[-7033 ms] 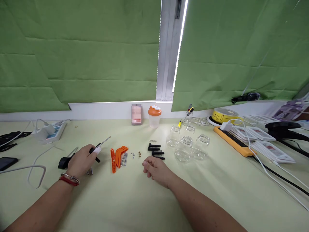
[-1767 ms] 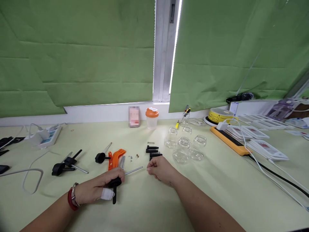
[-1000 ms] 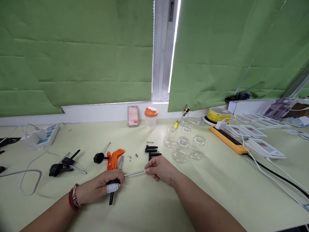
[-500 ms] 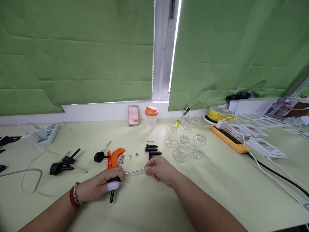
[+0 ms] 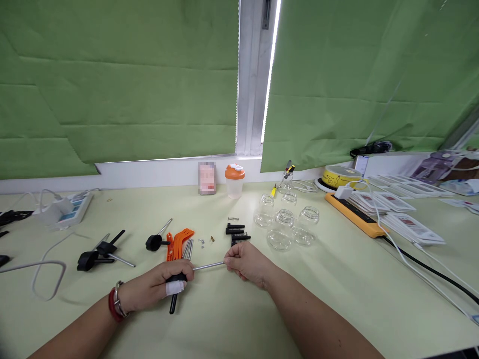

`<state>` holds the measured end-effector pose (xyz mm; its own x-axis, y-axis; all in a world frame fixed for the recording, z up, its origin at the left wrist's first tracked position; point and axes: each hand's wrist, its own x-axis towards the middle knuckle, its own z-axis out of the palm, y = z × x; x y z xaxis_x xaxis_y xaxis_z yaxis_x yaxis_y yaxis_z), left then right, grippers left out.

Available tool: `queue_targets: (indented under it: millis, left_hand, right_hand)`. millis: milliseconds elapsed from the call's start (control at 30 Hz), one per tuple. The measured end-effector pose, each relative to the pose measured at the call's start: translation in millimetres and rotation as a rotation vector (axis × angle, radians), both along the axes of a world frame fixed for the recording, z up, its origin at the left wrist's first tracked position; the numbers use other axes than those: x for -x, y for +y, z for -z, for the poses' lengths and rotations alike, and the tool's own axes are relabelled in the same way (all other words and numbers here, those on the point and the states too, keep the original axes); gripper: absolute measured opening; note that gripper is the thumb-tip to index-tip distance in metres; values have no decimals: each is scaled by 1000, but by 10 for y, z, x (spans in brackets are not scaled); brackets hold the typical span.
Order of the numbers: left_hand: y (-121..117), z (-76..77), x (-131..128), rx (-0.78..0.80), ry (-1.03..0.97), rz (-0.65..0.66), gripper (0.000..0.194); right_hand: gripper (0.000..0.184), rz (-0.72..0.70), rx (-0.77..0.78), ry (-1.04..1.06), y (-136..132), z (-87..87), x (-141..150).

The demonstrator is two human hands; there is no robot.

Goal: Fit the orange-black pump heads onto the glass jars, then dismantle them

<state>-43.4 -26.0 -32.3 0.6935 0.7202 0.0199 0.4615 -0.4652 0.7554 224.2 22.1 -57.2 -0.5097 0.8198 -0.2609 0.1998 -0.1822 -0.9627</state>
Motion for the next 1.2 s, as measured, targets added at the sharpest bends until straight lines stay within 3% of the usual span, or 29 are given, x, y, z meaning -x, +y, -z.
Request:
queue_targets:
  millis: [1200]
  left_hand:
    - [2, 9, 12, 45, 0, -13, 26]
  right_hand:
    - [15, -19, -162, -204, -59, -72, 44]
